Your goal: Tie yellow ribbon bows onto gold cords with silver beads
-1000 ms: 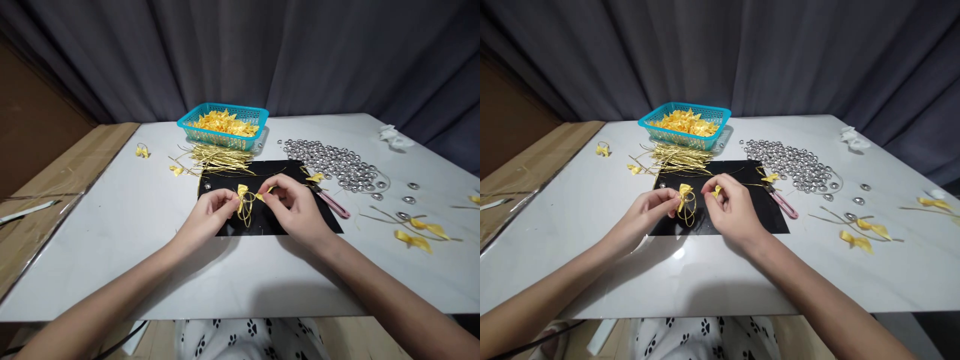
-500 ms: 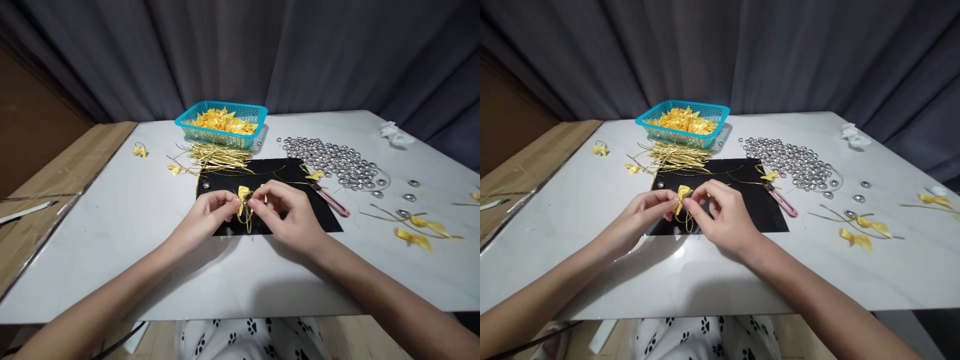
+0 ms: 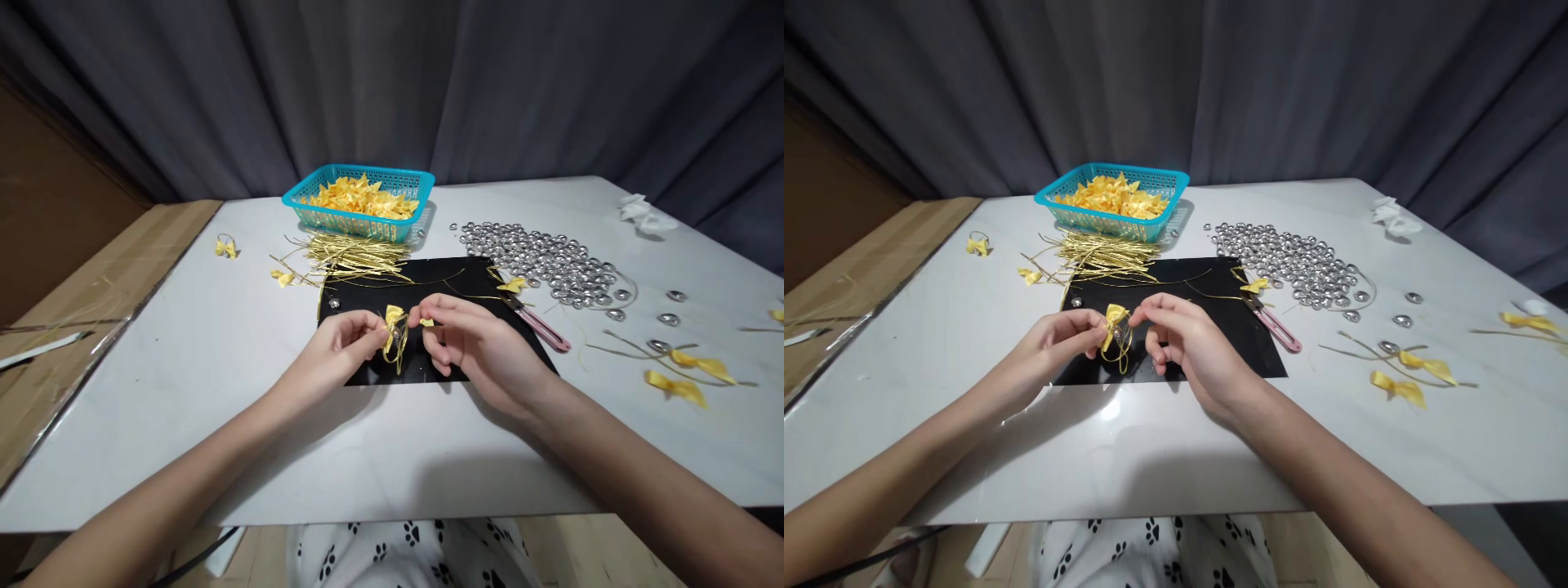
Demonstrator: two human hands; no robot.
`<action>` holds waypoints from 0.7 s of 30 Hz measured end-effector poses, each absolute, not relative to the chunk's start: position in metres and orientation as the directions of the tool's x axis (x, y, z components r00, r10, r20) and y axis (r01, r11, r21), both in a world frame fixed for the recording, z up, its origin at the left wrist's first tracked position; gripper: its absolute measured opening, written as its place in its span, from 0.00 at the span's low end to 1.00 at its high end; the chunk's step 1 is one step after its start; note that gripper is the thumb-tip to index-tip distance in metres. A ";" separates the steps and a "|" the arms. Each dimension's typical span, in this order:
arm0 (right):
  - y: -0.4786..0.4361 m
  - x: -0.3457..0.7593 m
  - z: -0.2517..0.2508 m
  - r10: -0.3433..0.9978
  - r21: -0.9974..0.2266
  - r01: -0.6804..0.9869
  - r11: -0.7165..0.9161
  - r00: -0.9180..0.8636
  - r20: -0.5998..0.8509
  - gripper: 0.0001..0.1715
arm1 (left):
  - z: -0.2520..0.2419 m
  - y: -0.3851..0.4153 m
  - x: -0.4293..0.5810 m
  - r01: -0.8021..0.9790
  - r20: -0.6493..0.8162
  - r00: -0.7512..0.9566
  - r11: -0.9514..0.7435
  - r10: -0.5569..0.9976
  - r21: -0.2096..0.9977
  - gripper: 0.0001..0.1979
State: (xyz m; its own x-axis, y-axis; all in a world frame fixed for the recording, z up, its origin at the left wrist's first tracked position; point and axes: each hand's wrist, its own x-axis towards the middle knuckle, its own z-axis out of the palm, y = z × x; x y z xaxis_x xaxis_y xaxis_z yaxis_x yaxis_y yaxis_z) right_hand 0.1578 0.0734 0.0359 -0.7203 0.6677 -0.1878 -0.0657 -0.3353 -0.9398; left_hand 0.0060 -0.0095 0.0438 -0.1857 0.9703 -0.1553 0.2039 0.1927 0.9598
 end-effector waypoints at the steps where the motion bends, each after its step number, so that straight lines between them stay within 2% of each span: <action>1: 0.074 0.158 0.036 0.678 -0.938 -0.074 -0.339 -0.711 -0.189 0.06 | 0.043 -0.009 0.005 0.201 -0.157 -0.185 0.194 0.970 0.960 0.09; 3: 0.073 0.157 0.035 0.724 -0.959 -0.040 -0.281 -0.665 -0.184 0.08 | 0.043 -0.009 0.005 0.194 -0.160 -0.177 0.194 0.971 0.962 0.10; 8: 0.074 0.154 0.029 0.728 -0.972 0.235 -0.016 -0.664 -0.173 0.12 | 0.042 -0.010 0.005 0.208 -0.171 -0.154 0.201 0.973 0.957 0.10; 10: 0.075 0.154 0.027 0.773 -0.962 0.246 0.120 -0.632 -0.065 0.12 | 0.042 -0.010 0.004 0.221 -0.164 -0.161 0.198 0.973 0.955 0.10; 12: 0.076 0.156 0.026 0.811 -0.926 0.230 0.299 -0.572 0.119 0.11 | 0.040 -0.009 0.004 0.234 -0.146 -0.177 0.186 0.973 0.954 0.11; 14: 0.076 0.158 0.028 0.805 -0.888 0.207 0.410 -0.540 0.246 0.09 | 0.039 -0.009 0.003 0.249 -0.135 -0.197 0.182 0.971 0.951 0.11; 16: 0.076 0.159 0.031 0.786 -0.927 0.161 0.339 -0.590 0.185 0.09 | 0.037 -0.008 0.003 0.263 -0.132 -0.213 0.187 0.968 0.946 0.10; 18: 0.076 0.161 0.036 0.723 -0.991 0.100 0.093 -0.691 -0.002 0.12 | 0.036 -0.008 0.003 0.277 -0.134 -0.227 0.196 0.965 0.941 0.10; 20: 0.079 0.163 0.041 0.617 -0.986 0.068 -0.154 -0.772 -0.150 0.15 | 0.036 -0.007 0.002 0.285 -0.134 -0.240 0.202 0.962 0.937 0.09; 21: 0.081 0.165 0.044 0.588 -0.972 0.069 -0.226 -0.786 -0.192 0.16 | 0.036 -0.007 0.002 0.287 -0.133 -0.247 0.203 0.960 0.936 0.09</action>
